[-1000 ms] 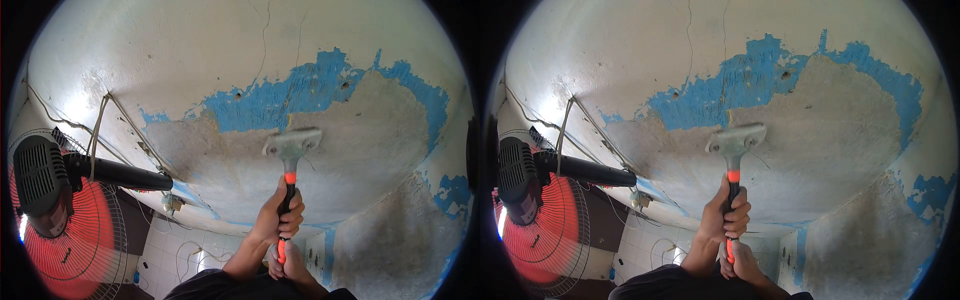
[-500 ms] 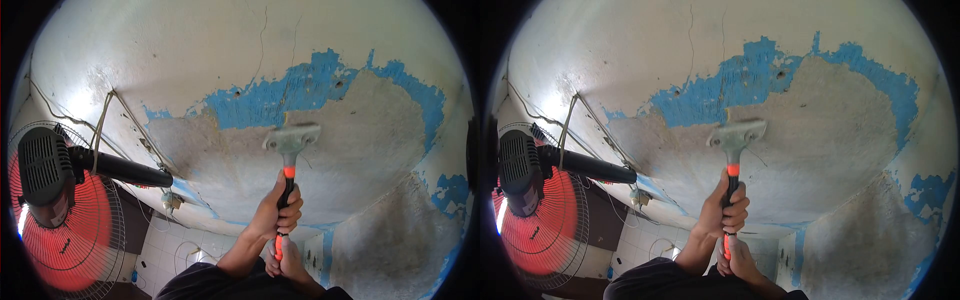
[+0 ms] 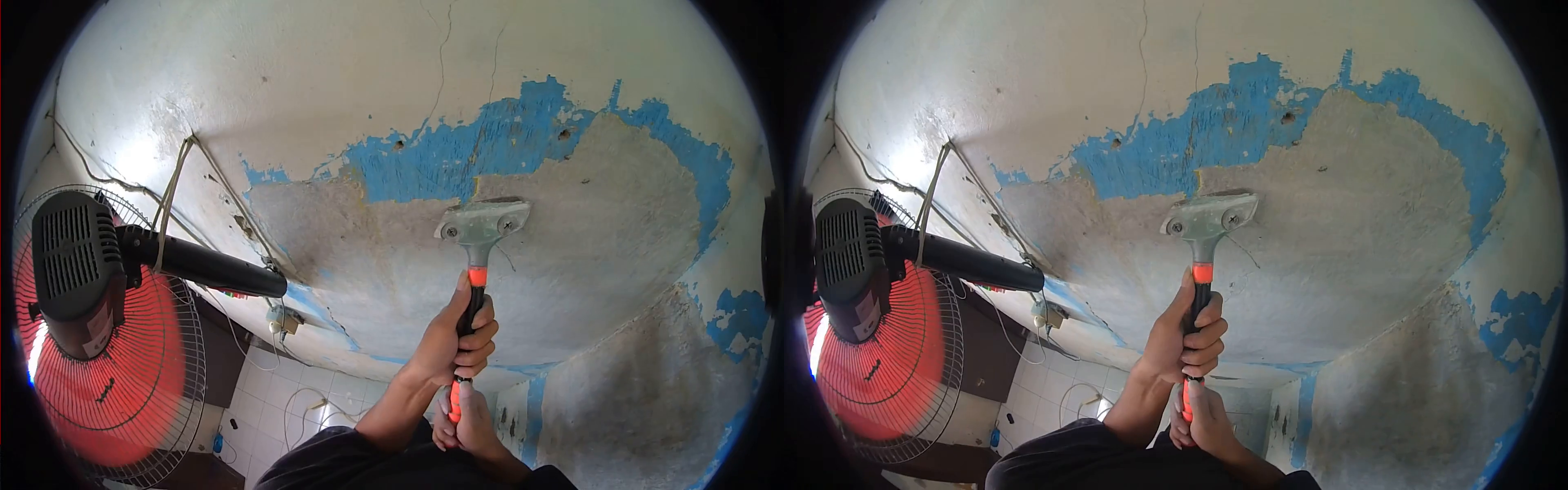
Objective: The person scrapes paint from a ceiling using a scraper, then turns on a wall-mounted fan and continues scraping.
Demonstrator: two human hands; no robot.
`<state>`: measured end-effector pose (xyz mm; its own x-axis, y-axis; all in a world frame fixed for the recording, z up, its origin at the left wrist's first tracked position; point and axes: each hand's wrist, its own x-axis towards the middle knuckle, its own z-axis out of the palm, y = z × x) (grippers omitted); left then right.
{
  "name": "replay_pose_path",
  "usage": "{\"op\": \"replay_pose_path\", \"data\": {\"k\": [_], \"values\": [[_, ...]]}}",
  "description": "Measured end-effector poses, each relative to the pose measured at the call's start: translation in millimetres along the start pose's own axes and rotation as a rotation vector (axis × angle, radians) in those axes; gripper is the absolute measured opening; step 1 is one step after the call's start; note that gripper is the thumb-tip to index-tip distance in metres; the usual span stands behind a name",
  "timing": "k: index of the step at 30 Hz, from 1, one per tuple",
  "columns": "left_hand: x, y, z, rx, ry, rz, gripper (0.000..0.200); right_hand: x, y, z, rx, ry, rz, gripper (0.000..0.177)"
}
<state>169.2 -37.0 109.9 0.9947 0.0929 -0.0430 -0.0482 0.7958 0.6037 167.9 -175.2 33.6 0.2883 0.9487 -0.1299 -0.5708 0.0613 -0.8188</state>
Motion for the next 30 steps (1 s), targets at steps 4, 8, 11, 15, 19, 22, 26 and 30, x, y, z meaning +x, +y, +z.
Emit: {"op": "replay_pose_path", "data": {"k": [4, 8, 11, 15, 19, 22, 26, 30], "values": [[-4, -6, -4, 0.004, 0.049, -0.01, 0.057, -4, 8, -1, 0.01, 0.02, 0.017, 0.053], [1, 2, 1, 0.032, 0.009, 0.006, 0.057, 3, 1, -1, -0.025, 0.033, -0.02, 0.053], [-1, 1, -9, 0.022, 0.011, 0.007, 0.056, 7, 9, -2, -0.019, 0.034, -0.029, 0.053], [-13, -17, -19, 0.113, 0.175, 0.166, 0.052, 3, 18, -5, -0.188, 0.108, -0.042, 0.047], [-27, -28, -8, 0.319, 0.397, 0.438, 0.043, -1, 18, -5, -0.608, 0.271, -0.215, 0.032], [-39, -14, -19, 0.012, 0.192, 0.351, 0.046, -4, 23, 0, -0.419, 0.123, -0.234, 0.03], [-28, -6, -42, -0.277, -0.224, 0.199, 0.052, 6, 23, 0, 0.026, -0.239, -0.078, 0.03], [-17, -1, -52, -0.362, -0.391, 0.19, 0.053, 13, 22, 6, 0.16, -0.234, -0.004, 0.032]]}}
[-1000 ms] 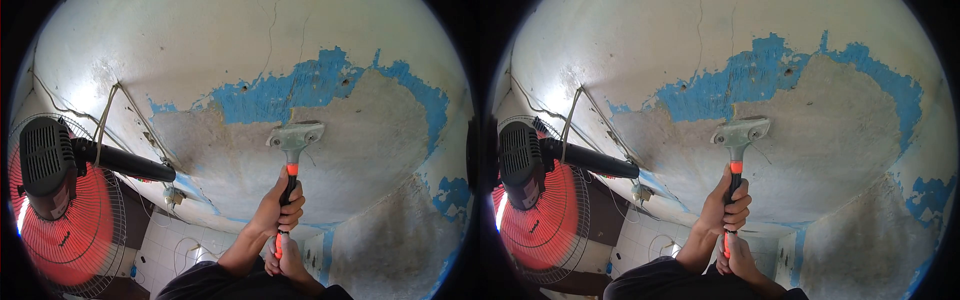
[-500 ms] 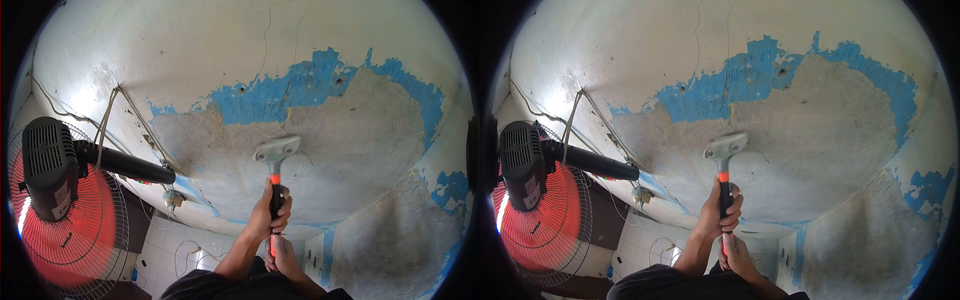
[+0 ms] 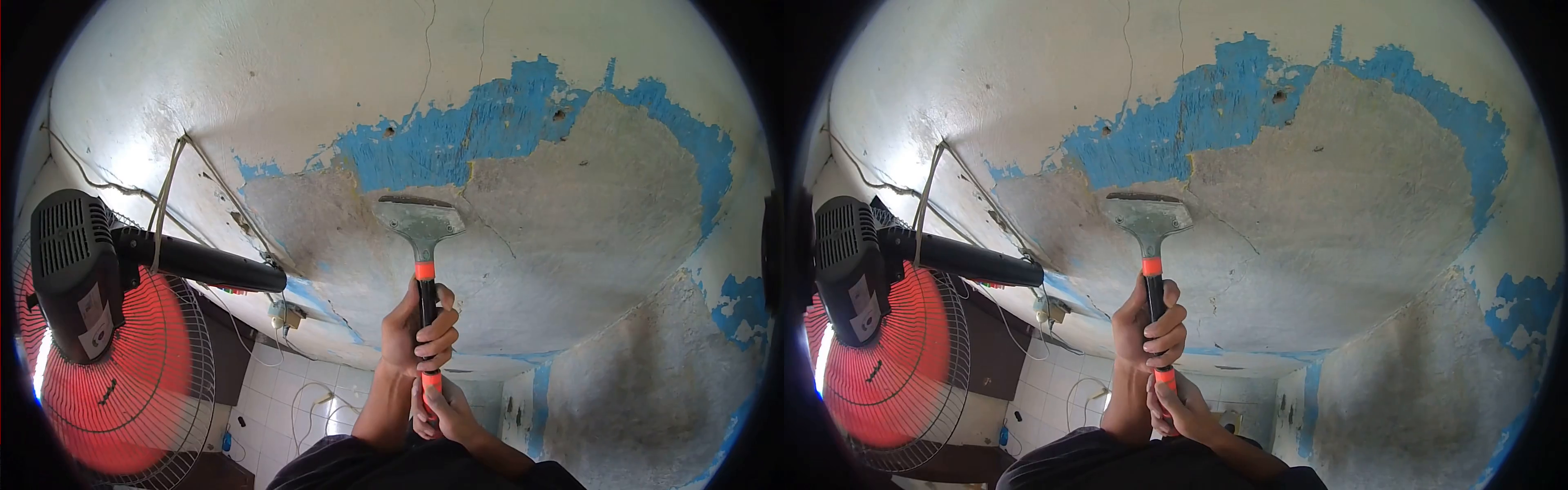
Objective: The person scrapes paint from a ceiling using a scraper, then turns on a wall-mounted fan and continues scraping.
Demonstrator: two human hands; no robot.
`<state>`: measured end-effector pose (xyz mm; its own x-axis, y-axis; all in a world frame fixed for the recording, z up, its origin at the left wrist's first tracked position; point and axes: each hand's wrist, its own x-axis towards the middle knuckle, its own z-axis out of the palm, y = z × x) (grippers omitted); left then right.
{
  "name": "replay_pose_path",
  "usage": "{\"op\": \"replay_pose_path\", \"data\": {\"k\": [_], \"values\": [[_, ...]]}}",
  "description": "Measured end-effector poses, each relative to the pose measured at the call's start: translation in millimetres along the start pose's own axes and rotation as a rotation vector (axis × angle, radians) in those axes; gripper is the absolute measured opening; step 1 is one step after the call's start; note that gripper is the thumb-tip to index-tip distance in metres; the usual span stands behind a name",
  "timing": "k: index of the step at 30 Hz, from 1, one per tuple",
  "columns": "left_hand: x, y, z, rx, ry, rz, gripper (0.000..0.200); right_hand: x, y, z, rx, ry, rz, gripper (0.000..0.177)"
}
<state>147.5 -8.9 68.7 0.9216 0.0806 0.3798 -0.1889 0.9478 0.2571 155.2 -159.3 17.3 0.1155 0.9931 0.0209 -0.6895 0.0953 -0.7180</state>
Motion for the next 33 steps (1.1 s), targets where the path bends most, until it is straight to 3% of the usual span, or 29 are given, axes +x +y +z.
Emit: {"op": "replay_pose_path", "data": {"k": [9, 15, 25, 33], "values": [[6, -2, -8, -0.074, -0.001, -0.03, 0.052, 4, -3, -3, -0.073, 0.086, 0.015, 0.044], [18, 0, -6, -0.001, 0.023, -0.031, 0.054, 10, -13, -12, -0.225, 0.137, -0.04, 0.043], [13, -3, -4, 0.147, 0.174, -0.027, 0.054, 8, -6, -14, -0.153, 0.133, -0.032, 0.035], [18, -4, -2, 0.151, 0.154, 0.012, 0.054, 15, -13, -28, -0.208, 0.092, -0.075, 0.036]]}}
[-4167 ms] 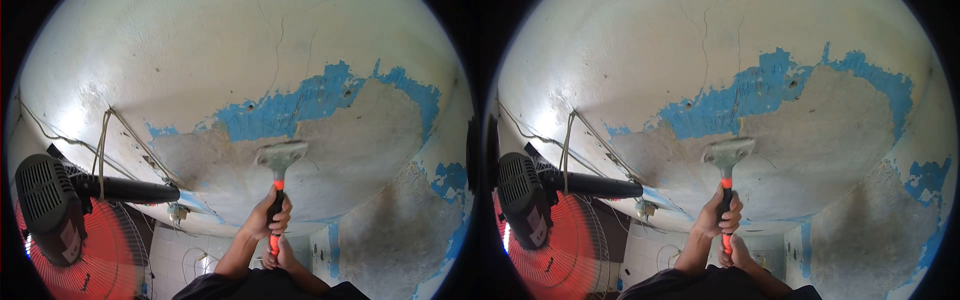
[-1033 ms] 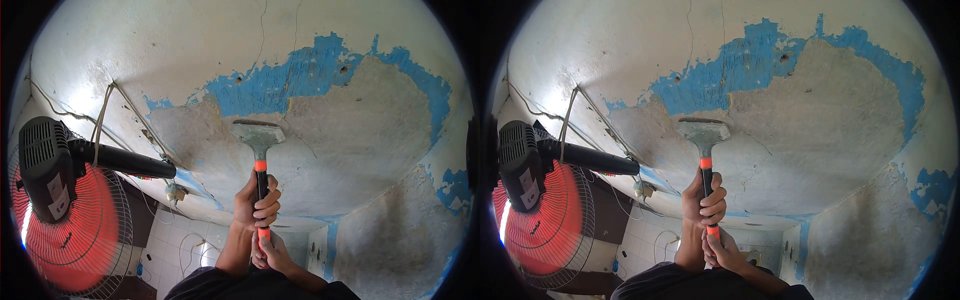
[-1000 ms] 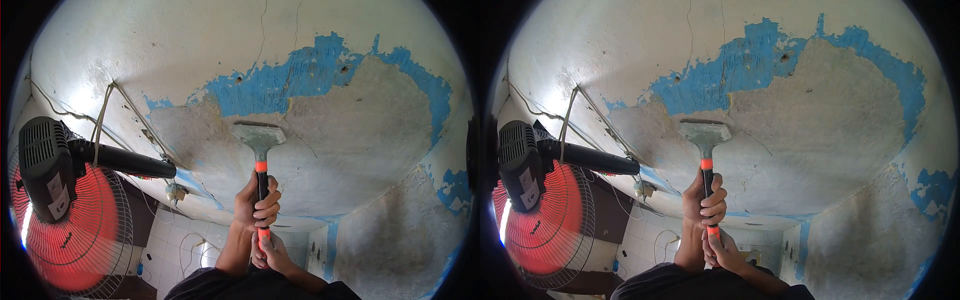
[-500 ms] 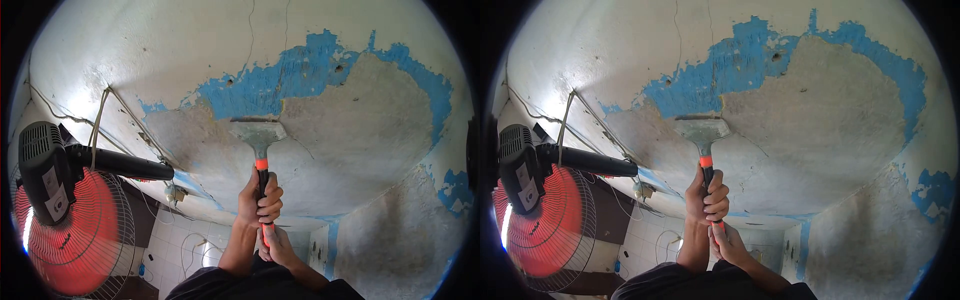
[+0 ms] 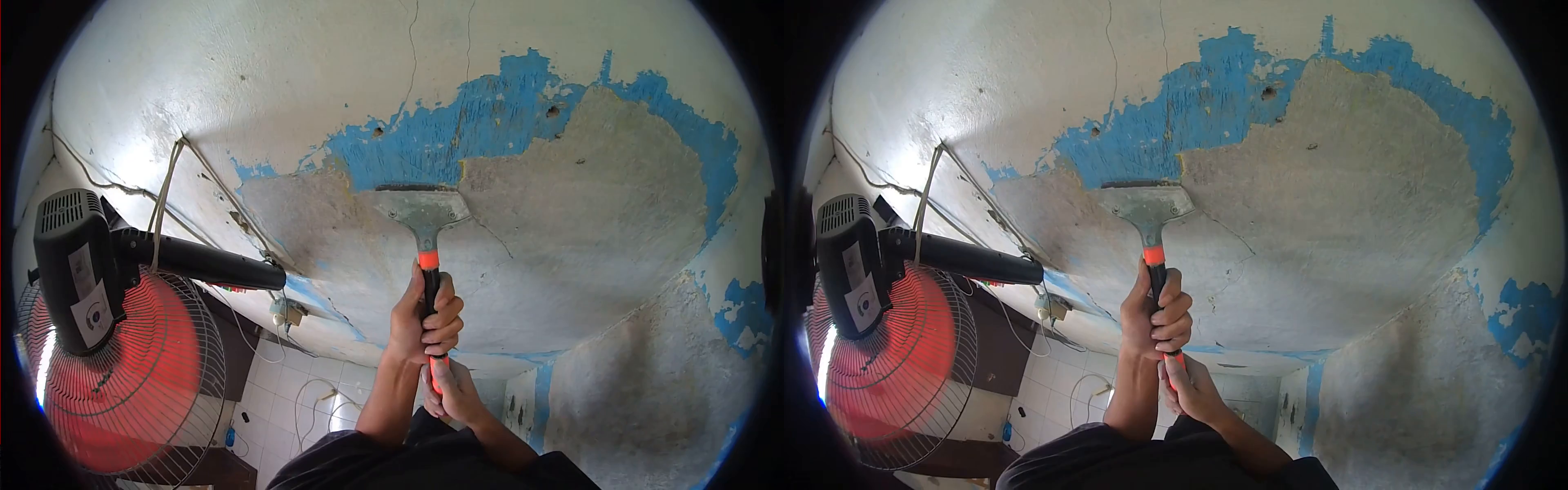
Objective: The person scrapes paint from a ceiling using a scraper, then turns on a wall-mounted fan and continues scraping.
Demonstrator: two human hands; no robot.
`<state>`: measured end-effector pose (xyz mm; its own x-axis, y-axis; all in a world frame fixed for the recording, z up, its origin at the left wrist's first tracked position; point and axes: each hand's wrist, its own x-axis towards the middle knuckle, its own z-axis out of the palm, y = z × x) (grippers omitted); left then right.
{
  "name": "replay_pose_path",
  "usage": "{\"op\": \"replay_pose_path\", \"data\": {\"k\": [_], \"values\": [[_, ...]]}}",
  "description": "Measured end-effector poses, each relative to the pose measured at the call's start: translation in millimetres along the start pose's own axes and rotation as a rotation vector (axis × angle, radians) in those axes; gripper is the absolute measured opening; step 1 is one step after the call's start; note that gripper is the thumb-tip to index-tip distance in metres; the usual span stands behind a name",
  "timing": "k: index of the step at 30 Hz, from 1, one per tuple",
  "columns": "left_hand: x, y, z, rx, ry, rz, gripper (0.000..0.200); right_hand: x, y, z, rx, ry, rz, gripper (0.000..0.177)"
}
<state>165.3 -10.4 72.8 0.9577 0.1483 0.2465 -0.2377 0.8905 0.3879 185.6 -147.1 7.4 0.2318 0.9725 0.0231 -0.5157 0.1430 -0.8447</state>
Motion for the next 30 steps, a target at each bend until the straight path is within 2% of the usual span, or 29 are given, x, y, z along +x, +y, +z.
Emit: {"op": "replay_pose_path", "data": {"k": [18, 22, 30], "values": [[2, -5, 5, 0.052, 0.057, 0.02, 0.054, -7, -2, -3, -0.004, 0.007, 0.028, 0.037], [10, -1, 9, 0.042, -0.002, 0.023, 0.054, -4, -11, -3, 0.015, 0.008, 0.025, 0.035], [12, -3, 15, 0.049, 0.003, 0.055, 0.054, -7, -19, -2, -0.014, 0.03, 0.027, 0.034]]}}
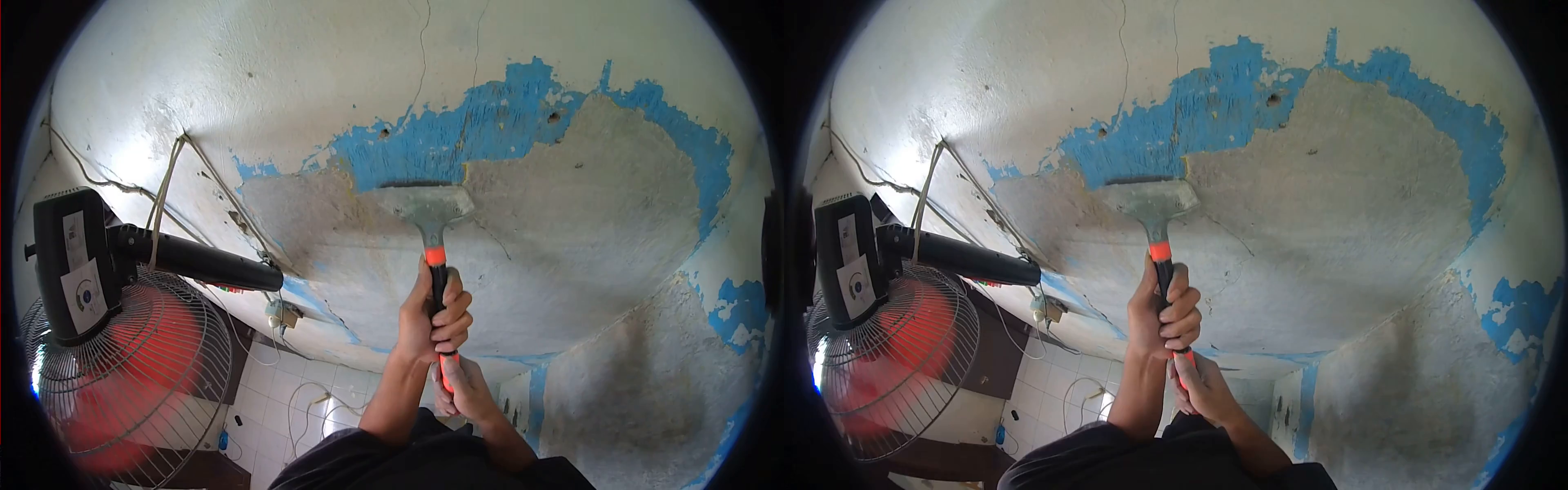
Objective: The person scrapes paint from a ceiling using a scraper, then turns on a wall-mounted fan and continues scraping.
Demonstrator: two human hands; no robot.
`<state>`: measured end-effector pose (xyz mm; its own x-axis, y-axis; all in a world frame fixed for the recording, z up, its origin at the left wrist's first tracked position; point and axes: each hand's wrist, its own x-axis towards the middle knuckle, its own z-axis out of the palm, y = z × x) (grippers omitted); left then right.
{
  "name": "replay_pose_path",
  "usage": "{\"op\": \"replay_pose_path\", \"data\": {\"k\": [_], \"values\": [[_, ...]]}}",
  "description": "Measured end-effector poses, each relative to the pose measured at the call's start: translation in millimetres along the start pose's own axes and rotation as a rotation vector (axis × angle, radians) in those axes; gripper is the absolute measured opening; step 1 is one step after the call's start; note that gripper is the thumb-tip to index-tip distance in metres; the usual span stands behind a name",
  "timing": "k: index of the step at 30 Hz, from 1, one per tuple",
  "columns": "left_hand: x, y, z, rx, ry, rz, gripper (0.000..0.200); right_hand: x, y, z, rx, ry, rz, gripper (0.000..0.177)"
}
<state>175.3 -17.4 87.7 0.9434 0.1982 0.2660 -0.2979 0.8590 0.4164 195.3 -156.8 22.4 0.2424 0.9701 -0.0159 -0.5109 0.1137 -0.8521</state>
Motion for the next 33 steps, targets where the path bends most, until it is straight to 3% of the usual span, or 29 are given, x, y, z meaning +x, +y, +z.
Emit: {"op": "replay_pose_path", "data": {"k": [12, 33], "values": [[-2, -4, 9, 0.058, 0.128, -0.012, 0.054, -4, -4, 0, -0.026, 0.017, 0.003, 0.035], [0, -14, 18, 0.068, 0.128, 0.025, 0.053, -19, -26, 5, -0.078, 0.088, 0.046, 0.035]]}}
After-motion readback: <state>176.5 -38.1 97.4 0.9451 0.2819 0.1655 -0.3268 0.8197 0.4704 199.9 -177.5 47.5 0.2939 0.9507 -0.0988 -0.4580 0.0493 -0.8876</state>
